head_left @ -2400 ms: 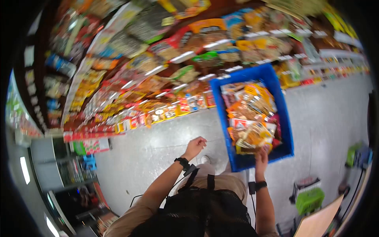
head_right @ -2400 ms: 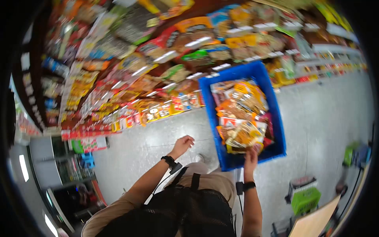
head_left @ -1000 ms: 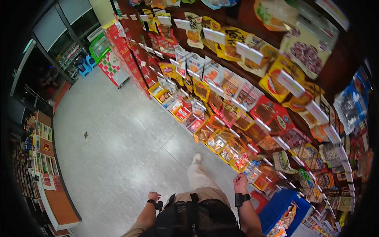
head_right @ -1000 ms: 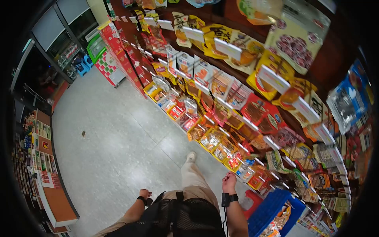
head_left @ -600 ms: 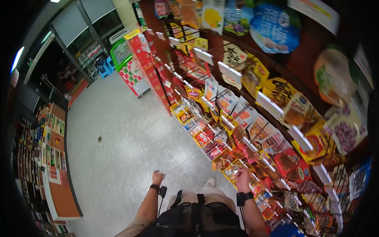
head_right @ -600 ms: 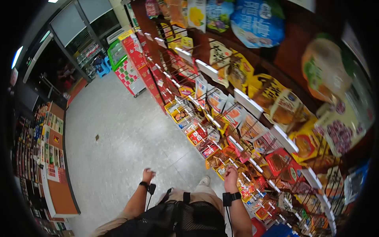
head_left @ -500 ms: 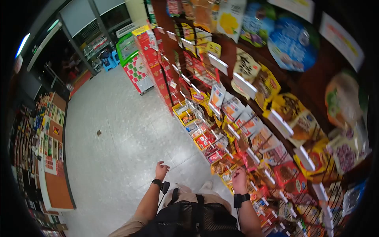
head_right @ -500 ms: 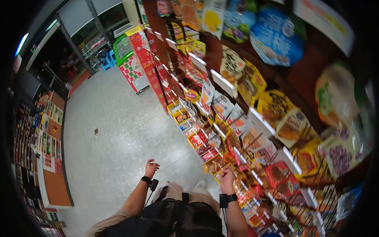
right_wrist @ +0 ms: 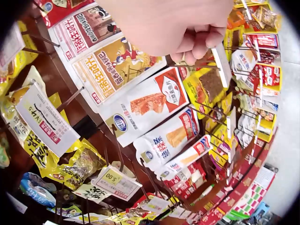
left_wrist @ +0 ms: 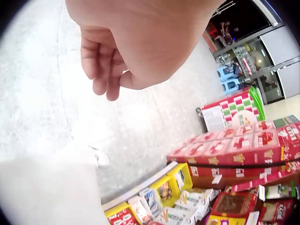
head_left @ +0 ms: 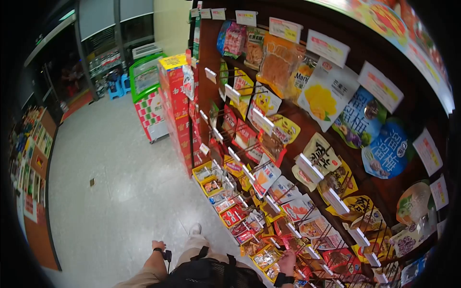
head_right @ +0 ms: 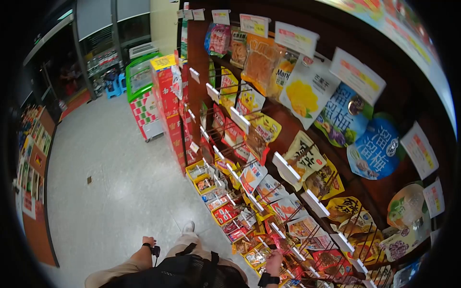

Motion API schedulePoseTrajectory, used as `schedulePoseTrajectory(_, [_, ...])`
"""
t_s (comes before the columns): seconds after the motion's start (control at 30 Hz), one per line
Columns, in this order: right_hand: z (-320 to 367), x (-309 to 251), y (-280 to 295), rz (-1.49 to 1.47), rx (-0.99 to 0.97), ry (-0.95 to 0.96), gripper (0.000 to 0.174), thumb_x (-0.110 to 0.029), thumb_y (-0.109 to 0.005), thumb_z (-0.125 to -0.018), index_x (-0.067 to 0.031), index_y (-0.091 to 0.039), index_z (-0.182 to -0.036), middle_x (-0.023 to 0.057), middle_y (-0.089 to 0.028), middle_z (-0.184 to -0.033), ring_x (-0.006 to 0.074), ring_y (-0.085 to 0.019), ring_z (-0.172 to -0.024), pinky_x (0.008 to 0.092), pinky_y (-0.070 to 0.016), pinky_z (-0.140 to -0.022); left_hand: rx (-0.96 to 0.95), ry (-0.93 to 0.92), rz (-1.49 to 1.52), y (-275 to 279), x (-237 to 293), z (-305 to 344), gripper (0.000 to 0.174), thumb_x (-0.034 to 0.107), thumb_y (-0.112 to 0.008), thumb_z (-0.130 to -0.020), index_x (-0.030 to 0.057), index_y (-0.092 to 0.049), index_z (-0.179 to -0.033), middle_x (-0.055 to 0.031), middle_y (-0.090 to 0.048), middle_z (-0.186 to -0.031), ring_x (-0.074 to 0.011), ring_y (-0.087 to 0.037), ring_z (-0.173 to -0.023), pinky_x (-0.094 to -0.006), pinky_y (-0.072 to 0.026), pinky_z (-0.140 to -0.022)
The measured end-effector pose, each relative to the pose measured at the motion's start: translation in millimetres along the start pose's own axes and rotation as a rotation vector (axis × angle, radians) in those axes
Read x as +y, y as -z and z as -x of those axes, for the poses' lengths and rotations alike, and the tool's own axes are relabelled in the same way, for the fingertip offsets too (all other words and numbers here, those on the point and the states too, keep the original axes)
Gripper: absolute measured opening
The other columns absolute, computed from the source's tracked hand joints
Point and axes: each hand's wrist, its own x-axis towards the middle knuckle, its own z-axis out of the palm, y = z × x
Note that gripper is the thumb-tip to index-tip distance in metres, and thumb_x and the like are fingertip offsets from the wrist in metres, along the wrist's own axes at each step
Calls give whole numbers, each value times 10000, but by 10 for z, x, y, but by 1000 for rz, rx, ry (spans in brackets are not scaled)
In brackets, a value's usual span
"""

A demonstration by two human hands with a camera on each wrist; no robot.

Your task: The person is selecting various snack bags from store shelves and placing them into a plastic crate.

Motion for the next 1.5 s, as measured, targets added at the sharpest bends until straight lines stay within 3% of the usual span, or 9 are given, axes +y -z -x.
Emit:
schedulePoseTrajectory(0.2, [187,180,-992,-127,171,191,170,-19,-494,-715,-166,-515,-800,2,-535,-745,143,-458,-596,284,-371,-537,-37,26,83,-38,1345,-864,343,8,-488,-831,-131,-409,-1134,-269,-624,-873,-313,-660,-630,-404,-505,-445])
schedulePoseTrajectory(0.27, [244,391,-1426,7,53,165,142,-23,-492,-735,-138,-527,-812,15,-536,-728,148,-471,-589,286,-373,-526,-256,-27,84,-260,1735,-1133,354,13,-465,-830,-124,-408,-1151,-260,-619,-870,-312,-666,-636,-392,-516,-454])
schedulePoseTrajectory(0.4, [334,839,-2330,63,87,163,130,11,-461,-796,-93,-539,-807,44,-547,-709,153,-490,-552,272,-403,-511,-243,-337,-169,-905,2553,-1103,377,65,-539,-829,-67,-444,-1170,-223,-620,-932,-296,-686,-678,-377,-541,-495])
schedulePoseTrajectory(0.6, [354,1348,-3339,533,-143,316,161,28,-443,-837,-46,-587,-830,46,-607,-719,112,-544,-552,247,-439,-517,-568,-752,-293,-1493,3829,-290,237,110,-526,-873,-3,-589,-1072,-130,-689,-785,-194,-672,-665,-307,-541,-600])
schedulePoseTrajectory(0.8, [454,1303,-4182,656,-308,259,184,28,-441,-883,-42,-605,-838,32,-624,-779,99,-556,-651,239,-459,-613,-861,-678,-258,-1715,4320,300,180,126,-535,-927,-4,-643,-988,-108,-692,-831,-153,-667,-744,-285,-542,-646])
schedulePoseTrajectory(0.93, [275,1056,-4866,606,-494,131,153,5,-450,-897,-36,-598,-898,39,-632,-863,100,-557,-693,250,-462,-661,-1143,-780,-217,-1754,5398,886,171,84,-493,-924,-11,-634,-925,-70,-692,-837,-129,-638,-743,-263,-509,-682])
schedulePoseTrajectory(1.13, [-42,618,-6191,409,-781,163,136,-10,-461,-922,-20,-573,-999,48,-636,-882,106,-574,-747,247,-463,-694,-967,-1001,-65,-1950,6817,1525,248,176,-451,-973,5,-623,-923,-72,-693,-866,-126,-632,-778,-248,-475,-684])
schedulePoseTrajectory(1.33, [-41,79,-7336,425,-914,344,145,-16,-458,-951,-10,-544,-1067,53,-626,-1009,100,-578,-819,263,-481,-790,-1301,-831,312,-2434,7683,1944,339,296,-476,-978,11,-528,-1154,-170,-637,-1137,-183,-626,-882,-284,-504,-726])
schedulePoseTrajectory(1.5, [-186,-32,-7942,430,-724,539,187,-26,-466,-957,-18,-520,-1136,56,-622,-1058,90,-574,-853,252,-470,-793,-1577,-786,306,-2992,8359,2029,525,406,-427,-975,37,-432,-1348,-186,-513,-1360,-216,-546,-1113,-357,-430,-910])
